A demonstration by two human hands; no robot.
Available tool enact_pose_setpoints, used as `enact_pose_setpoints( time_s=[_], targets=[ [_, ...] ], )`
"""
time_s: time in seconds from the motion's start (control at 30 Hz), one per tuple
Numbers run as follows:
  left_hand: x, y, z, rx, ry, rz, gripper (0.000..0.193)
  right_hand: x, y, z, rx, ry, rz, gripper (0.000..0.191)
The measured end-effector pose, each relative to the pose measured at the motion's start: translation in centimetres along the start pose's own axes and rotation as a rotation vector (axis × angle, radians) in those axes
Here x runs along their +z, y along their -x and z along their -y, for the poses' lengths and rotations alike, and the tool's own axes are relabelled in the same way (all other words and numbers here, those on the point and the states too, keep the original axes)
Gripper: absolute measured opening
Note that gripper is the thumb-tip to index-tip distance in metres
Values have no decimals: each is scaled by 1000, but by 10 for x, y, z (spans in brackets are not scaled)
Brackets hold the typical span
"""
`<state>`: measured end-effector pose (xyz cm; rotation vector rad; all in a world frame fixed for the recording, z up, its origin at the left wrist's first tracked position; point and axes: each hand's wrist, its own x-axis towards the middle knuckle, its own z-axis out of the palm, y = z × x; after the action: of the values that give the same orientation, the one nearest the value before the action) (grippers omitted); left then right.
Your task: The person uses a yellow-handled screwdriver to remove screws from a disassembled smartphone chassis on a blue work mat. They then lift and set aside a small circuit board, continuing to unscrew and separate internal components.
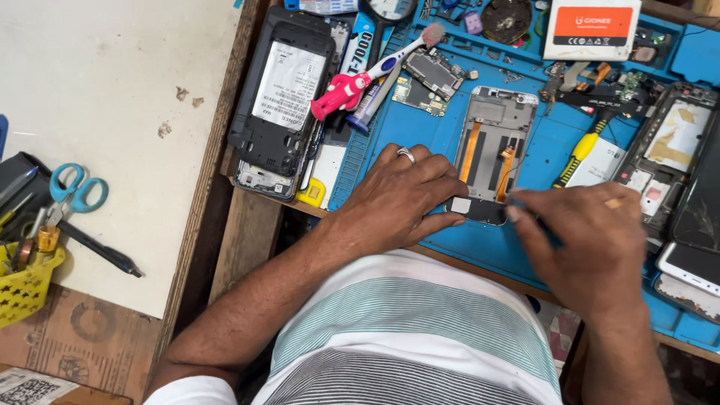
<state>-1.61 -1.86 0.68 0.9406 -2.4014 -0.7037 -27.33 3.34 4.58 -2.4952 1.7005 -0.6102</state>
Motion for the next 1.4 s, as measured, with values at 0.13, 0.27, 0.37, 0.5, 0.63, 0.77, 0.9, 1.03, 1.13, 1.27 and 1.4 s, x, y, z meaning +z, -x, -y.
enact_pose_setpoints(
  time_s=[0.13,0.27,0.37,0.5,0.63,0.77,0.9,1.03,1.13,1.27,1.4],
  targets=[
    [1,0,2,1,10,-8,37,13,-6,12,-95,-3,75,21],
    [2,-1,3,4,11,-9,36,21,-10,12,-35,-40,93,12],
    [1,0,3,8,7,-9,35,26,-9,12,-24,-33,51,10],
    [1,1,2,16,-9,-13,35,11,-8,-1,29,-63,-53,6],
    [2,0,3,8,16,-13,36,5,-7,-5,35,-81,-7,13],
    [2,0,2,25,-2,-46,35,21,-13,11,-132,16,10,23],
    [-2,0,1,24,14,-51,35,23,-22,22,-107,-39,38,16],
    [-5,-1,-3,9,23,-50,32,17,-26,25,-72,-79,69,12],
    [-8,-3,-5,1,36,-47,31,16,-27,21,-20,-134,122,11],
    [-8,-5,-8,-27,47,-27,32,21,-28,21,-41,-108,95,10],
    [-8,-4,-5,23,33,-43,32,9,-26,9,-54,-114,-46,9]
  ],
)
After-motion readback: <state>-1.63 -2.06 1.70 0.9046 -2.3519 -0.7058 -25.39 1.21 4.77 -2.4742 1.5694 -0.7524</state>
